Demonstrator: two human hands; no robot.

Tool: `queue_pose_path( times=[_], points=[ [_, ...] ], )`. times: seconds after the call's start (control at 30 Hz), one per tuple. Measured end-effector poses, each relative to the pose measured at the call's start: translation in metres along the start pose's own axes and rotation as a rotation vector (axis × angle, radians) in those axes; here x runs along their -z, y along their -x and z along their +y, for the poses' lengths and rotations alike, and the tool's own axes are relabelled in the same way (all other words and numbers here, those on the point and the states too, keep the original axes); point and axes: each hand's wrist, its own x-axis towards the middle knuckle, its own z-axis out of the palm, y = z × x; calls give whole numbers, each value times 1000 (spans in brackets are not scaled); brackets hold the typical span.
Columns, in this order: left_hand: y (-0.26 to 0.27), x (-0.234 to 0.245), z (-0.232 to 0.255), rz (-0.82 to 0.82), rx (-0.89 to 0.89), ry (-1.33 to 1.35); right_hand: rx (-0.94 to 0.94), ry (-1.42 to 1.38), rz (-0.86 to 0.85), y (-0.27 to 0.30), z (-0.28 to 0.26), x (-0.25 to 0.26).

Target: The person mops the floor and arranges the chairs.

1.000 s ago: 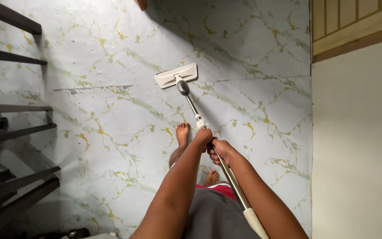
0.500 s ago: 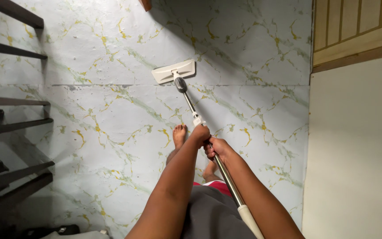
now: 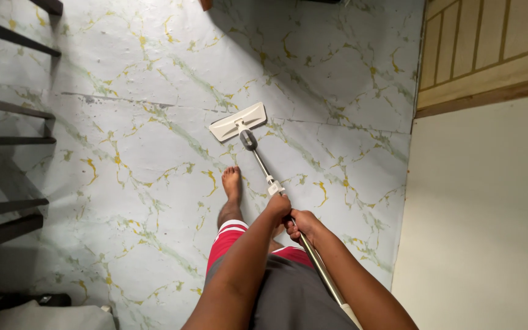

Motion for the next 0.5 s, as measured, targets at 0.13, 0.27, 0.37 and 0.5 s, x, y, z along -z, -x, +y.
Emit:
queue_pose_path(
  times=[0.13, 0.27, 0.37, 0.5],
  points=[
    [-5, 22, 21, 46, -61, 93, 20, 51, -26, -26, -22, -12],
    [6, 63, 77, 64, 15, 63, 10, 128, -33, -25, -63, -53],
    [-8, 80, 107, 62, 26, 49, 16, 157, -14, -26, -94, -78],
    [-40, 90, 114, 135, -14, 84, 9, 154, -74, -50, -114, -89]
  ],
)
